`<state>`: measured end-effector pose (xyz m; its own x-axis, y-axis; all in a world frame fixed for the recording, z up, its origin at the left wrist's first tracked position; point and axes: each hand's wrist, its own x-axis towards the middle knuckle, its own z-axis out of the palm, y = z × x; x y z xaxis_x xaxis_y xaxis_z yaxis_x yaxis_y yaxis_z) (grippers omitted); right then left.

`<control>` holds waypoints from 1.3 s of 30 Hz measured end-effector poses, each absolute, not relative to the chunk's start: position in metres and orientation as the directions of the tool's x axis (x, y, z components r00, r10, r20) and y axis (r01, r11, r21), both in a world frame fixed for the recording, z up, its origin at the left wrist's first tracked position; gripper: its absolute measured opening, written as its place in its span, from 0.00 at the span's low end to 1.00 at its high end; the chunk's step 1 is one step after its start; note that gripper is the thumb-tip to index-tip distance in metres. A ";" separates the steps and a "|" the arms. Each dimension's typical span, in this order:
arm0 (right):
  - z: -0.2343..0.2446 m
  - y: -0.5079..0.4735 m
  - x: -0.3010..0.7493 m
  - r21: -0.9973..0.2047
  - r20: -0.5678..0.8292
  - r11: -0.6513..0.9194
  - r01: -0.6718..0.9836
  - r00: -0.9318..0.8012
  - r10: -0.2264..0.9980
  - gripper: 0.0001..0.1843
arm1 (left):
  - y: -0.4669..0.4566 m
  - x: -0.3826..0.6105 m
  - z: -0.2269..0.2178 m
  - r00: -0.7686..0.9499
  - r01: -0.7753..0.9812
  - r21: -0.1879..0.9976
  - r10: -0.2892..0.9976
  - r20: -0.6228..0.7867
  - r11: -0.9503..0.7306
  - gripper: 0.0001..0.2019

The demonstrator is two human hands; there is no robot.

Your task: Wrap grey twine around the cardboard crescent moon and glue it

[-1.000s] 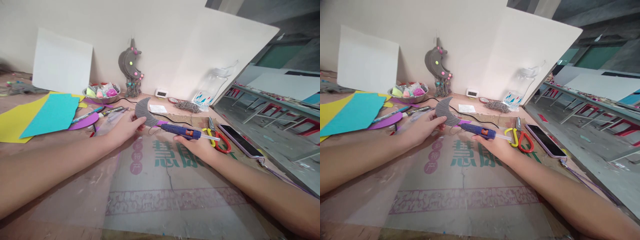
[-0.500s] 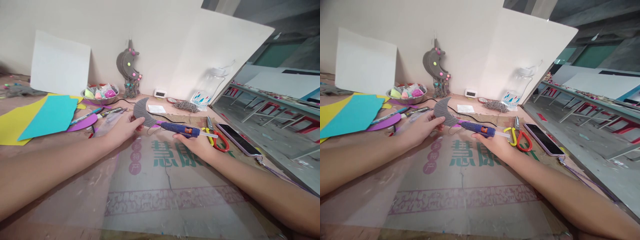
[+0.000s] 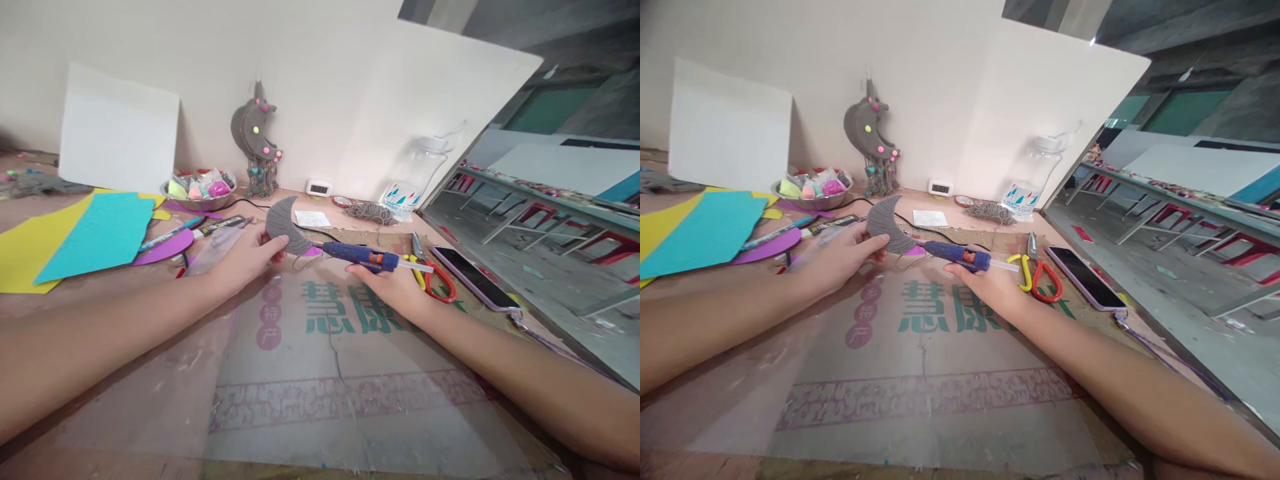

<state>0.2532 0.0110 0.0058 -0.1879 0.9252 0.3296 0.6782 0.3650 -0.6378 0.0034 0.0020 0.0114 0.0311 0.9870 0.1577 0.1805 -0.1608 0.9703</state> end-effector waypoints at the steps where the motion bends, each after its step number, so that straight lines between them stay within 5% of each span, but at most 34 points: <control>1: 0.005 0.011 0.253 -0.636 0.335 0.364 0.680 -0.181 0.925 0.16 | 0.002 0.003 0.011 0.034 0.183 0.969 0.986 0.162 -0.165 0.08; 28: 0.002 0.016 0.256 -0.656 0.298 0.340 0.674 -0.182 0.937 0.17 | 0.003 0.004 0.010 0.036 0.138 0.974 0.984 0.175 -0.178 0.09; 39: 0.029 0.010 0.258 -0.604 0.507 0.521 0.603 -0.214 0.835 0.16 | 0.009 0.000 0.003 0.047 0.163 0.973 0.986 0.157 -0.163 0.11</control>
<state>0.2579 0.0100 0.0288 -0.2140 0.8351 0.5067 0.6032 0.5210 -0.6039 0.0002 0.0094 0.0034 0.0469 0.9865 0.1572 0.1628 -0.1628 0.9731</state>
